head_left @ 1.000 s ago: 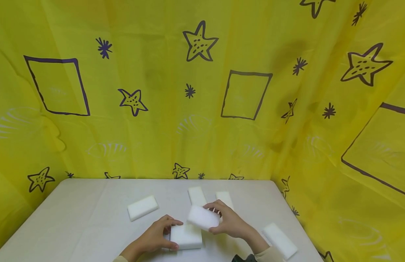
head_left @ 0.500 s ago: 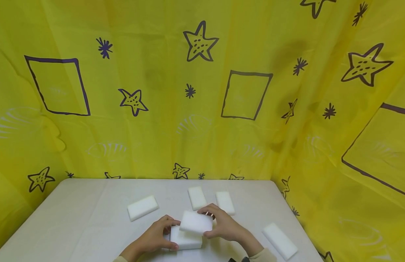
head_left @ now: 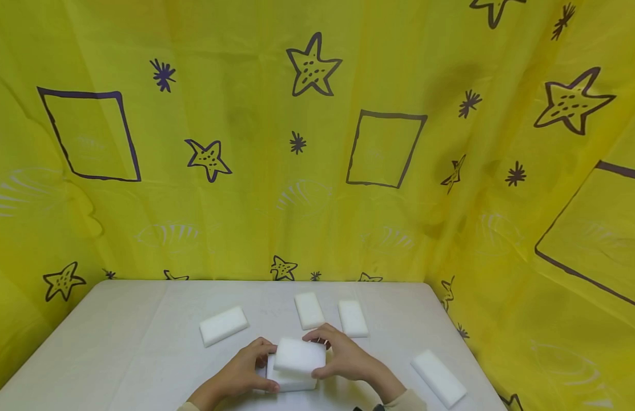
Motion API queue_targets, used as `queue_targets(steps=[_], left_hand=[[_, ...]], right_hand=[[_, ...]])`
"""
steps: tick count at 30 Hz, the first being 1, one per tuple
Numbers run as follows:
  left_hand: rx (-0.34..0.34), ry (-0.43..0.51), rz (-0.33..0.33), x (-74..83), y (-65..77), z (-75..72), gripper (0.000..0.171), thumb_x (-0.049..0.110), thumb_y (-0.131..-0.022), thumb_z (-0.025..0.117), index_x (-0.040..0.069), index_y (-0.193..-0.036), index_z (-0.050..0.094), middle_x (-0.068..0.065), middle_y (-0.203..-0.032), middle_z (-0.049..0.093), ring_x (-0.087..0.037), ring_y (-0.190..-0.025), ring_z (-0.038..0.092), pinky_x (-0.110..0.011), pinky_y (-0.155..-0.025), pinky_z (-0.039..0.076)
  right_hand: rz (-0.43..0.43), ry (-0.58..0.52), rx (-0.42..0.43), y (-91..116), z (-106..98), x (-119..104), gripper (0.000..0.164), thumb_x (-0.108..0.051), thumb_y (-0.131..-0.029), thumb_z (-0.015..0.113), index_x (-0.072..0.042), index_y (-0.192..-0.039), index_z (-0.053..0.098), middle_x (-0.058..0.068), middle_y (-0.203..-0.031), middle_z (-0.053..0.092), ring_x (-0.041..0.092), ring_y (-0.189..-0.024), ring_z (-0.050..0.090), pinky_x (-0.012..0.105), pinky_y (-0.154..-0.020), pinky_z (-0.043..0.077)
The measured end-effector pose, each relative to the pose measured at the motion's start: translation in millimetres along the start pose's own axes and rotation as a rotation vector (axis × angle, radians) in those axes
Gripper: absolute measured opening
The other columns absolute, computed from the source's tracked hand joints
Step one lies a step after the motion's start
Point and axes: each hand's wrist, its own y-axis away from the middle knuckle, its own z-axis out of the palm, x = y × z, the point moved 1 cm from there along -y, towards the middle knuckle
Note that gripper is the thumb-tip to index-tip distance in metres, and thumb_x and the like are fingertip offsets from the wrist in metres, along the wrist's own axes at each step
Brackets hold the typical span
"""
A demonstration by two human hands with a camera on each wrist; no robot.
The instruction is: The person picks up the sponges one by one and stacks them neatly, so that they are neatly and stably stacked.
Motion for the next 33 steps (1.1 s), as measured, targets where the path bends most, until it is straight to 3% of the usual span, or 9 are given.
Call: queue_targets(steps=[10,19,27,33], left_hand=[[-0.008,0.014,0.017,-1.2,1.4,-0.4,0.062,0.030,-0.069,0.089,0.006,-0.121,0.065,0.002,-0.108,0.052,-0.002,-0.090,0.051,-0.022,-0.081,0.046],[-0.006,0.019,0.021,-1.1,1.3,-0.3,0.063,0.030,-0.068,0.090,0.009,-0.121,0.064,0.003,-0.108,0.053,-0.002,-0.091,0.051,-0.023,-0.082,0.046],[-0.012,0.026,0.033,-3.8,1.9,0.1,0.067,0.034,-0.067,0.090,0.011,-0.124,0.064,0.003,-0.110,0.053,-0.005,-0.102,0.056,-0.023,-0.090,0.046],[-0.005,0.001,0.035,-5.5,2.0,0.6,0.068,0.037,-0.066,0.090,0.014,-0.124,0.063,0.005,-0.110,0.054,-0.007,-0.104,0.056,-0.024,-0.094,0.045]], right_hand=[[-0.004,-0.017,-0.056,-3.7,5.1,1.1,0.056,-0.019,-0.071,0.084,-0.015,-0.123,0.064,-0.001,-0.120,0.057,0.007,-0.107,0.051,0.029,-0.096,0.043],[0.001,-0.031,-0.088,-8.7,9.2,1.6,0.053,-0.017,-0.071,0.084,-0.018,-0.120,0.063,-0.004,-0.116,0.057,0.005,-0.104,0.050,0.035,-0.095,0.044],[-0.034,-0.003,-0.096,-11.9,13.4,3.8,0.051,-0.017,-0.073,0.083,-0.015,-0.120,0.064,-0.002,-0.117,0.059,0.005,-0.105,0.051,0.028,-0.094,0.044],[-0.012,-0.005,-0.090,-13.4,13.7,3.2,0.051,-0.015,-0.072,0.084,-0.016,-0.119,0.065,-0.001,-0.120,0.059,0.007,-0.109,0.051,0.028,-0.096,0.043]])
